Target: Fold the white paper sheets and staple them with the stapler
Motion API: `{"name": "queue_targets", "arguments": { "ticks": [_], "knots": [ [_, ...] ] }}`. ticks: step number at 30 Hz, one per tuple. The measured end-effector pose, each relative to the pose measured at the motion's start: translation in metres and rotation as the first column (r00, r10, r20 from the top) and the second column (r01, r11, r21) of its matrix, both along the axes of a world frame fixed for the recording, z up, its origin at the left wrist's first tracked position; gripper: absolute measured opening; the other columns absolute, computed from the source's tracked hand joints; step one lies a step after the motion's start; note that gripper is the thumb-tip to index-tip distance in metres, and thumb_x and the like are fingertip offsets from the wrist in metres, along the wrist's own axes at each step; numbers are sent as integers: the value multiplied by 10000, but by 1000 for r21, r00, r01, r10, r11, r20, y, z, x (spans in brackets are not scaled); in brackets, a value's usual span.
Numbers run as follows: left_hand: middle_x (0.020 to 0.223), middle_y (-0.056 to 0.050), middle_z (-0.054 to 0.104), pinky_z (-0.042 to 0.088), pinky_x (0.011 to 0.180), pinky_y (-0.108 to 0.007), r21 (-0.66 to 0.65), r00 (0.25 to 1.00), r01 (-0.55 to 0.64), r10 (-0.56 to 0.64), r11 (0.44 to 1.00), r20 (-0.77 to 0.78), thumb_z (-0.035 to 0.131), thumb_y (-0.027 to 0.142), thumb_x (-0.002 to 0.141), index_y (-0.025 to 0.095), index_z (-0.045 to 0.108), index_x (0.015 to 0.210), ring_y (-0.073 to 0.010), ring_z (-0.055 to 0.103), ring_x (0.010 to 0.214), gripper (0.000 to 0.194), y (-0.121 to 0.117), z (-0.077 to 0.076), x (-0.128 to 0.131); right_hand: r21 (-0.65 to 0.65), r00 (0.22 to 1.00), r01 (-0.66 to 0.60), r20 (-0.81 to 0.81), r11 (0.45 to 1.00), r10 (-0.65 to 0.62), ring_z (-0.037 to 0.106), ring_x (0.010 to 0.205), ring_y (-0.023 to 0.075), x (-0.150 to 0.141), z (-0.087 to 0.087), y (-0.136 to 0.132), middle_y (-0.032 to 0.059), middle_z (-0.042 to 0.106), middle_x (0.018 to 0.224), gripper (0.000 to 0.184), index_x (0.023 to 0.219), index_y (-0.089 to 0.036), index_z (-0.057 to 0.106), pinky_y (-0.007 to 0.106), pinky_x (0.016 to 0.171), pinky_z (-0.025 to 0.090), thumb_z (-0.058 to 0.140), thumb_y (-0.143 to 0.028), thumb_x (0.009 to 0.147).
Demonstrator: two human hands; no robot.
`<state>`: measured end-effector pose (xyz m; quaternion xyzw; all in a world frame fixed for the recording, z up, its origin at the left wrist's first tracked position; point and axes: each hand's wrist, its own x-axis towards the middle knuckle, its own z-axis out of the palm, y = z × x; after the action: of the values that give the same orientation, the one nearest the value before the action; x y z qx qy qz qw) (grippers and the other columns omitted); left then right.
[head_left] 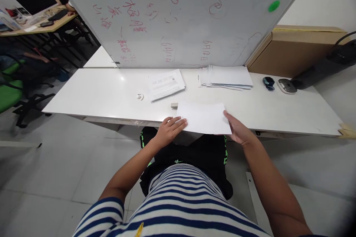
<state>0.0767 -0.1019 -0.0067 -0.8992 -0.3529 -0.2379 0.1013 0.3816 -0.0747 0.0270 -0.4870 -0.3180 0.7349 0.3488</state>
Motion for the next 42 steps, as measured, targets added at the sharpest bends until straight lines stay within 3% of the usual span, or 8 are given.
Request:
{"name": "queue_targets", "arguments": {
  "ticks": [4, 9, 14, 16, 19, 24, 35, 42],
  "knots": [
    [1332, -49, 562, 360, 1021, -381, -27, 999, -2, 1, 1000, -37, 481, 272, 944, 266, 478, 1336, -204, 472, 1271, 392, 5, 2, -3, 13, 991, 50, 122, 999, -52, 666, 982, 232, -1, -17, -4, 79, 697, 1082, 372, 1108, -187, 629, 346, 872, 555, 709, -313, 767],
    [1411, -126, 467, 360, 1012, -434, -125, 980, -194, 188, 973, -59, 525, 570, 850, 214, 449, 1361, -299, 429, 1293, 628, 43, 13, -26, 136, 951, 248, 156, 959, -268, 655, 1013, 240, 2, -30, -9, 59, 694, 1096, 303, 1063, -210, 642, 370, 883, 551, 680, -303, 777],
    [1447, -156, 407, 352, 999, -499, -227, 856, -514, 512, 827, -75, 476, 395, 918, 191, 459, 1343, -333, 360, 1335, 472, 102, 15, -62, 223, 883, 365, 226, 904, -412, 604, 1116, 246, 6, -34, -15, 53, 669, 1158, 284, 1032, -214, 651, 374, 965, 500, 675, -317, 768],
    [1449, -154, 405, 349, 992, -513, -265, 825, -562, 551, 783, -124, 491, 336, 908, 187, 467, 1331, -343, 339, 1344, 449, 120, 13, -73, 219, 885, 362, 225, 906, -408, 601, 1121, 242, 6, -36, -17, 48, 664, 1168, 297, 1043, -219, 650, 379, 981, 487, 678, -314, 763],
    [1382, -117, 499, 349, 979, -495, -303, 844, -537, 499, 788, -196, 461, 251, 912, 219, 550, 1232, -315, 411, 1297, 334, 135, 8, -83, 195, 890, 368, 210, 909, -405, 608, 1110, 234, 6, -38, -19, 43, 675, 1145, 309, 1059, -226, 645, 376, 989, 479, 677, -308, 763],
    [1253, -95, 610, 400, 885, -429, -273, 870, -492, 454, 827, -191, 382, 149, 925, 236, 608, 1143, -268, 562, 1132, 326, 137, 0, -86, 185, 883, 379, 220, 907, -414, 644, 1037, 240, 5, -38, -20, 58, 710, 1035, 287, 1020, -211, 650, 381, 950, 507, 684, -306, 751],
    [1059, -89, 688, 426, 663, -322, -232, 785, -603, 619, 763, 0, 401, 187, 903, 208, 653, 1016, -243, 620, 949, 278, 142, 4, -87, 184, 897, 350, 215, 918, -385, 644, 1038, 232, 1, -41, -23, 39, 699, 1079, 280, 1041, -234, 647, 373, 939, 517, 666, -306, 771],
    [942, -70, 710, 414, 711, -331, -121, 821, -541, 554, 832, 140, 428, 267, 929, 218, 658, 913, -216, 633, 878, 235, 123, 15, -79, 170, 895, 355, 221, 919, -387, 631, 1065, 234, -4, -39, -24, 37, 700, 1076, 275, 1018, -229, 657, 377, 970, 496, 678, -314, 757]
  ]
}}
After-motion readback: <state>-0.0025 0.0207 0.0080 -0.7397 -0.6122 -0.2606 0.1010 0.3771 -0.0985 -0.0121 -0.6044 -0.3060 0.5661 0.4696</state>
